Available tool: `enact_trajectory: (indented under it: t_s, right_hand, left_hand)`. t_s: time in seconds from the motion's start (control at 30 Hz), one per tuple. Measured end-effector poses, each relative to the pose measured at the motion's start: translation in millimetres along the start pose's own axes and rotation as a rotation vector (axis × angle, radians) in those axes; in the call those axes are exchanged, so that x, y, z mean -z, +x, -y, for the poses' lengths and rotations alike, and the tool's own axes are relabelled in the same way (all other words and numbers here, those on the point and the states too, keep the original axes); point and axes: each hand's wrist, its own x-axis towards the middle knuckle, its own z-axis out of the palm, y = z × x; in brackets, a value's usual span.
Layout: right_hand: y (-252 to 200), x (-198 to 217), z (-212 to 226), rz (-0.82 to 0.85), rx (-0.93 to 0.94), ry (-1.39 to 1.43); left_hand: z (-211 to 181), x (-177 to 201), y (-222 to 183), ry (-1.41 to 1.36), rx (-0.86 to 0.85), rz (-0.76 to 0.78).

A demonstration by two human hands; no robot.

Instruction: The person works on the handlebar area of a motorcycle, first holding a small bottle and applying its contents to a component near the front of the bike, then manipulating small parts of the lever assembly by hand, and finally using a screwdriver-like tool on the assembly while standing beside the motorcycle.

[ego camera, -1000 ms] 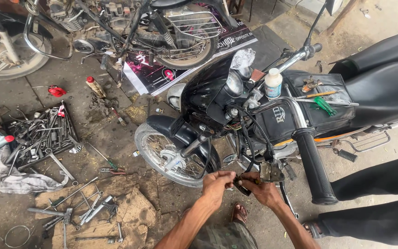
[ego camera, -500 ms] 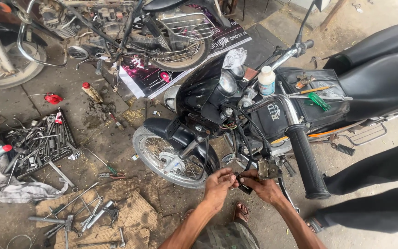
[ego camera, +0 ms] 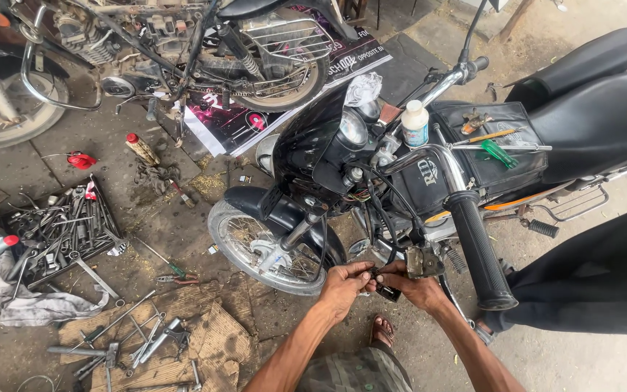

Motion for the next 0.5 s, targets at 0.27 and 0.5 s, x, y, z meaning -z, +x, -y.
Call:
enact_trajectory:
  t_s: [0.27,0.5]
  right_hand:
    - [-5.0,6.2,17.0,0.032,-0.122,-0.053]
    - [-4.7,6.8,10.6,0.019,-0.09,-0.075]
  left_hand:
    - [-6.6,-4.8,2.5,0.009,0.054,-0.004]
    - [0.4,-1.8,7.5,-0.033,0.059,0.008]
